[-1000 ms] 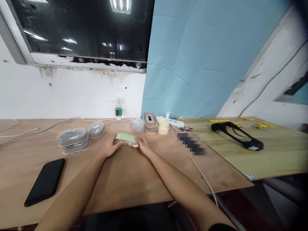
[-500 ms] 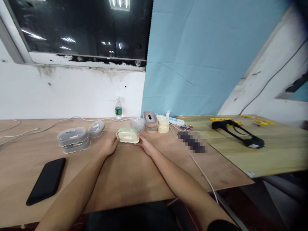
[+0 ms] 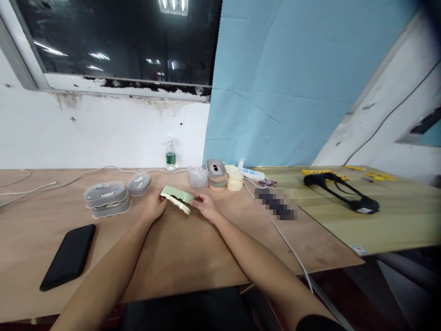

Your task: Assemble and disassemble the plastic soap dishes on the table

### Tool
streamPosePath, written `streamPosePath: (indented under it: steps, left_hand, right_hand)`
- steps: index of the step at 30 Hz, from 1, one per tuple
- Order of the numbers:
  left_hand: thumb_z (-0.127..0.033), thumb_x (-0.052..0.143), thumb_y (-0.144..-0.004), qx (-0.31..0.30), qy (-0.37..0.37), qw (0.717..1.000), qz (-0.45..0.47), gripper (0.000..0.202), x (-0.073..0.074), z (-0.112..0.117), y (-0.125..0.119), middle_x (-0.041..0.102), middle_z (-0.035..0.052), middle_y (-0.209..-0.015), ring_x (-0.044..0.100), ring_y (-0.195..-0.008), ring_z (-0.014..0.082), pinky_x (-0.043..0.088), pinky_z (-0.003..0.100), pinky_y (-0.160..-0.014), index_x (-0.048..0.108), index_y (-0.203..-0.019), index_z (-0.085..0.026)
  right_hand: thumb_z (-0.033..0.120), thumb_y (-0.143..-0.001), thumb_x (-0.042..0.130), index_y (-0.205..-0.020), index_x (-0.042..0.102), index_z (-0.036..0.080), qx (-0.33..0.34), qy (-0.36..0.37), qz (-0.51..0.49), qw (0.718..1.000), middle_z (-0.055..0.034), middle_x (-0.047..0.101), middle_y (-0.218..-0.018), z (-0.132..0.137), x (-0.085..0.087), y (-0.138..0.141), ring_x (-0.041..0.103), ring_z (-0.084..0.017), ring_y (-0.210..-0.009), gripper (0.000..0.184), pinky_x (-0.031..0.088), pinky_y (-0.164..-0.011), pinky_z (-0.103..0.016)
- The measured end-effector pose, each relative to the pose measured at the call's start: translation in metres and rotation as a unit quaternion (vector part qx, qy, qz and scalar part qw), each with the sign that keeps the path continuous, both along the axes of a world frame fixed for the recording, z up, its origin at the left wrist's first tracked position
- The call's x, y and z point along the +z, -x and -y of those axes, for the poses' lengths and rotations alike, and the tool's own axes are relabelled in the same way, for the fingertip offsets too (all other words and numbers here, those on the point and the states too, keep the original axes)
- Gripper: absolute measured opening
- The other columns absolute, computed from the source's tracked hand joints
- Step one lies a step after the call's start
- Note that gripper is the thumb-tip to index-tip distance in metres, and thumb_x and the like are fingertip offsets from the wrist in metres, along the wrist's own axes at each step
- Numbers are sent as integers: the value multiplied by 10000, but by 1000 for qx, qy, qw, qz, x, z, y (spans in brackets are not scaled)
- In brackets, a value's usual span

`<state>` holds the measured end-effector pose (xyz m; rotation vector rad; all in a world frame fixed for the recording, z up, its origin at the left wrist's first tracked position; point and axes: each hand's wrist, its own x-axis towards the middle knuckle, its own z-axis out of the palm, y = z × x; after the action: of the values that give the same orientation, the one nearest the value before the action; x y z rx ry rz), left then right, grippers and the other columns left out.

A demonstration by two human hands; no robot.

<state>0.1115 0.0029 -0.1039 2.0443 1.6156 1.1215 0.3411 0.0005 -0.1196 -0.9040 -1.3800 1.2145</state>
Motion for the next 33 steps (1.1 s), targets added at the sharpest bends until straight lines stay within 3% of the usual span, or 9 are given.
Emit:
streamPosePath:
  steps: [2, 7, 11, 17, 22, 26, 33]
  left_hand:
    - [-199, 459, -726, -4, -2, 1000, -5, 395, -2, -1, 2, 706, 64, -934, 639, -861, 235, 488, 334, -805, 633, -1081, -184]
    - [-135, 438, -700, -38, -22, 999, 18, 532, -12, -6, 7, 700, 46, -1051, 632, -979, 218, 457, 340, -930, 585, -1208, -186]
    - [-130, 448, -700, -23, -15, 999, -23, 489, -14, -7, 8, 702, 54, -1029, 643, -933, 216, 476, 337, -885, 628, -1152, -174]
    - [-159, 466, -740, -31, 4, 996, -80, 468, -11, -5, 7, 713, 40, -897, 652, -822, 201, 491, 314, -805, 618, -1181, -199]
    - [-139, 474, -724, -45, 3, 995, -88, 477, -8, -3, 6, 704, 53, -1014, 650, -892, 206, 483, 313, -845, 613, -1178, -189]
    - [-139, 505, -711, -65, -6, 994, -85, 432, -4, 0, 4, 685, 43, -1109, 629, -1010, 218, 470, 308, -888, 639, -1116, -212]
    - [-181, 520, -745, -92, 8, 993, -76, 338, 3, 5, 1, 706, 10, -1063, 648, -963, 211, 481, 297, -856, 675, -1036, -255]
  right_hand:
    - [421, -580, 796, -834, 661, 184, -16, -17, 5, 1000, 7, 669, -773, 0, 2, 1, 583, -131, -692, 373, 454, -665, -240]
    - [517, -648, 720, -786, 626, 195, -100, -53, -38, 993, -9, 647, -727, 0, 10, -7, 580, -146, -662, 362, 473, -632, -253]
    - [609, -721, 606, -761, 552, 194, -171, -74, -115, 976, -10, 626, -707, -6, 14, -17, 588, -154, -624, 421, 492, -577, -268]
    - [646, -776, 510, -918, 490, 213, -257, -70, -177, 947, 2, 611, -710, -11, 18, -24, 611, -155, -532, 456, 482, -456, -266]
    - [644, -758, 549, -875, 432, 229, -218, -42, -142, 965, 62, 550, -578, -9, 15, -24, 564, -142, -386, 446, 444, -354, -244]
    - [660, -776, 504, -962, 432, 232, -173, -8, -123, 977, 72, 547, -581, -8, 11, -18, 589, -143, -396, 472, 427, -325, -219]
    - [420, -742, 653, -1097, 420, 234, -180, 98, -54, 977, 38, 619, -755, -11, 9, -14, 566, -94, -379, 463, 429, -322, -195]
